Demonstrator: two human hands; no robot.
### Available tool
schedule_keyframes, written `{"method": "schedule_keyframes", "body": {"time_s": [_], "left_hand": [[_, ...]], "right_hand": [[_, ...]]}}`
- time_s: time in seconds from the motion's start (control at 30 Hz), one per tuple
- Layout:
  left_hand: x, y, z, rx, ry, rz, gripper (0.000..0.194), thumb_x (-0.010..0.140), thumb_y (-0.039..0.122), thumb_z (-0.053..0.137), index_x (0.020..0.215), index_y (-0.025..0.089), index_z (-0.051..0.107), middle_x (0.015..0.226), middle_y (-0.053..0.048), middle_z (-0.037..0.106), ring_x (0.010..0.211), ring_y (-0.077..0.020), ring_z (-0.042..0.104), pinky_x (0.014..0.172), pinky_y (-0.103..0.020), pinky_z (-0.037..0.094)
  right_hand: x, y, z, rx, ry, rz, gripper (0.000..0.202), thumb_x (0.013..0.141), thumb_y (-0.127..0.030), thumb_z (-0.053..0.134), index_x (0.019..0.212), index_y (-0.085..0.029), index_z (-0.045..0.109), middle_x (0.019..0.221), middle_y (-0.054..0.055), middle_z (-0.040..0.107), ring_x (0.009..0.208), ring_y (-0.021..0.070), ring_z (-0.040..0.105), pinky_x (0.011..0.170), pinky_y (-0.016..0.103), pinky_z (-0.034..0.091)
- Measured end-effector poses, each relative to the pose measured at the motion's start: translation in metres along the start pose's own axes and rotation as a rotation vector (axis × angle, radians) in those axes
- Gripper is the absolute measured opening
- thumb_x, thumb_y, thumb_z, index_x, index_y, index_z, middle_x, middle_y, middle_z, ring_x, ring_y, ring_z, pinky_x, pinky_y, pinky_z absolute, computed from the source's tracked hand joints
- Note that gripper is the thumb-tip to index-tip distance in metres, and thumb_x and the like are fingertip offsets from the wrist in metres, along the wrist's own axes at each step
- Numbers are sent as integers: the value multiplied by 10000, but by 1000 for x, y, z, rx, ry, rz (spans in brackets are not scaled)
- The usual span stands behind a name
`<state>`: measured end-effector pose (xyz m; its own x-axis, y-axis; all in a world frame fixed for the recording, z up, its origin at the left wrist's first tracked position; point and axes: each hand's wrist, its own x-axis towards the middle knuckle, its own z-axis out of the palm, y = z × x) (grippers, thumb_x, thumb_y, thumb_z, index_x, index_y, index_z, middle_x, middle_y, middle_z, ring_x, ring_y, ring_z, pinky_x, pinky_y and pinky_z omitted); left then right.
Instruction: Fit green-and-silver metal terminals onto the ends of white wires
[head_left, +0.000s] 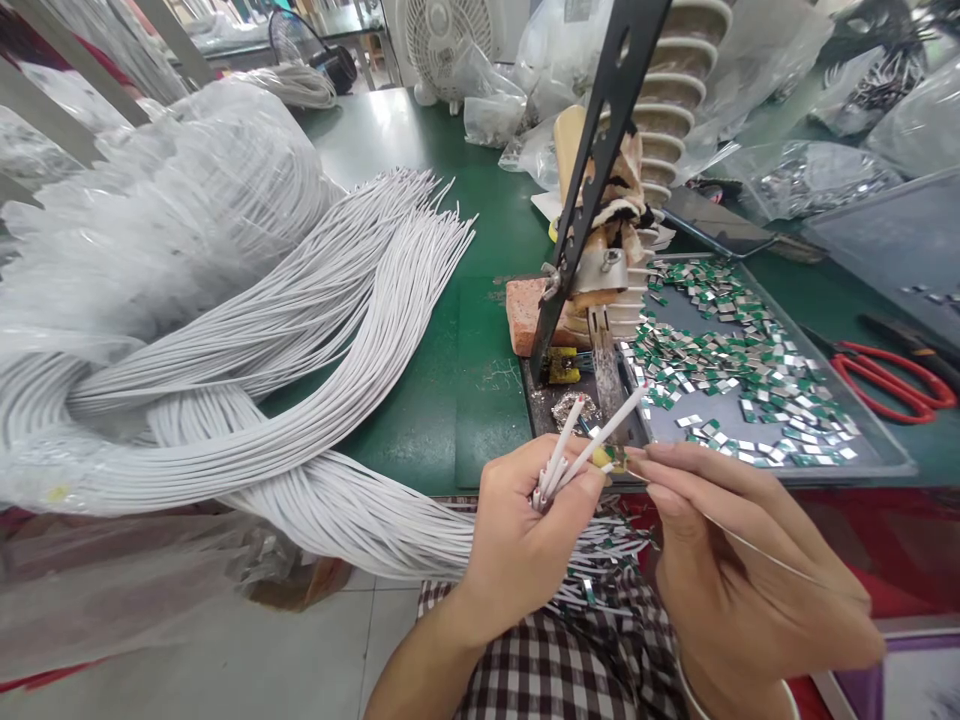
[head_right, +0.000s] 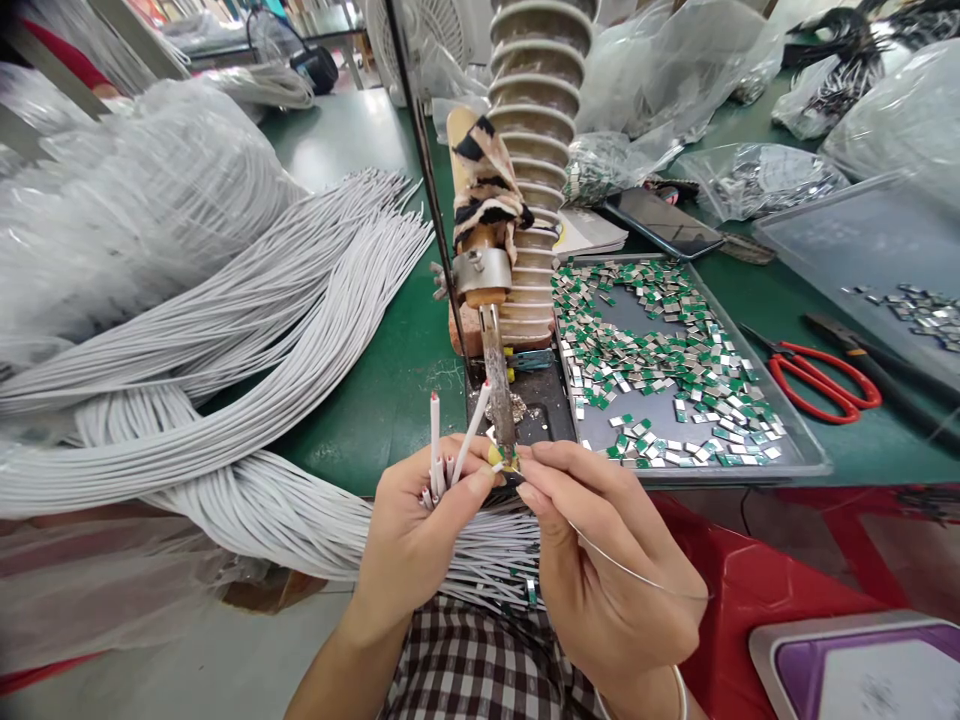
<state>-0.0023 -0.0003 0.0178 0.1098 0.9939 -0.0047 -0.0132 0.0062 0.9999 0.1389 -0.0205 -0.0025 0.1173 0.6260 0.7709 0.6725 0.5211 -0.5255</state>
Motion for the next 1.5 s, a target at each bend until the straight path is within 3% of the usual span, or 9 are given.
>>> {"method": "schedule_keyframes", "body": {"time_s": [0.2, 0.33, 0.53, 0.67, 0.83, 1.0, 1.07, 1.3, 1.5], "left_hand": [[-3, -6, -1, 3, -28, 2, 162, 860, 152, 599, 714, 181, 663, 713, -19, 670, 736, -167, 611, 638, -229, 456], [-4, -8, 0, 38, -32, 19, 161, 855, 148, 603, 709, 174, 666, 724, -24, 690, 696, -156, 608, 618, -227, 452], [-10, -11, -3, 74, -129, 81, 172, 880, 107, 597, 754, 169, 696, 772, -26, 731, 704, -148, 640, 671, -230, 485], [-18, -25, -10, -49, -166, 38, 247, 998, 241, 582, 833, 167, 750, 944, -65, 790, 694, -144, 703, 735, -264, 558], [-28, -43, -19, -140, 35, 144, 271, 1047, 331, 542, 977, 196, 768, 974, -73, 796, 801, -169, 727, 739, -263, 562], [-31, -42, -16, 131, -361, 184, 368, 1053, 376, 516, 841, 173, 738, 843, -64, 744, 741, -161, 648, 705, -252, 477], [-30, -38, -12, 138, -392, 184, 411, 1060, 407, 483, 822, 171, 722, 843, -63, 727, 752, -159, 632, 710, -249, 459], [-22, -27, -5, 3, -151, 234, 347, 1000, 464, 595, 902, 172, 755, 788, -46, 711, 698, -154, 593, 671, -259, 444], [-19, -25, -6, 80, -87, 227, 279, 982, 377, 656, 807, 174, 736, 679, -1, 593, 651, -137, 537, 632, -246, 418]], "right_hand": [[-9, -1, -6, 104, -24, 86, 440, 849, 7, 665, 1174, -279, 741, 977, -6, 784, 884, 190, 752, 799, 357, 626], [-10, 1, -6, 88, -75, 262, 424, 936, -54, 585, 1245, -317, 710, 905, -32, 772, 803, 117, 743, 766, 254, 617], [-14, -2, -3, 219, -40, 463, 282, 882, -124, 723, 1076, -328, 746, 912, -78, 778, 762, 56, 726, 733, 123, 588], [-19, -5, -6, 273, -14, 585, 222, 859, -131, 751, 996, -305, 748, 871, -75, 771, 738, 63, 722, 730, 127, 587], [-11, -1, -20, 281, -106, 490, 185, 860, -96, 711, 899, -276, 704, 814, -43, 706, 751, 100, 667, 689, 198, 553], [3, -4, -40, 285, -294, 289, 299, 839, -130, 721, 1089, -293, 719, 855, 1, 692, 784, 176, 651, 674, 309, 544], [5, -7, -42, 271, -322, 259, 337, 828, -58, 707, 1066, -295, 727, 832, -7, 701, 729, 161, 655, 607, 290, 528], [-6, -14, -23, 308, -313, 308, 287, 840, -49, 726, 1026, -266, 742, 800, -9, 731, 710, 132, 664, 616, 260, 537], [-7, -10, -24, 301, -336, 330, 265, 868, -79, 695, 995, -300, 765, 757, -20, 736, 678, 141, 670, 591, 264, 531]]}}
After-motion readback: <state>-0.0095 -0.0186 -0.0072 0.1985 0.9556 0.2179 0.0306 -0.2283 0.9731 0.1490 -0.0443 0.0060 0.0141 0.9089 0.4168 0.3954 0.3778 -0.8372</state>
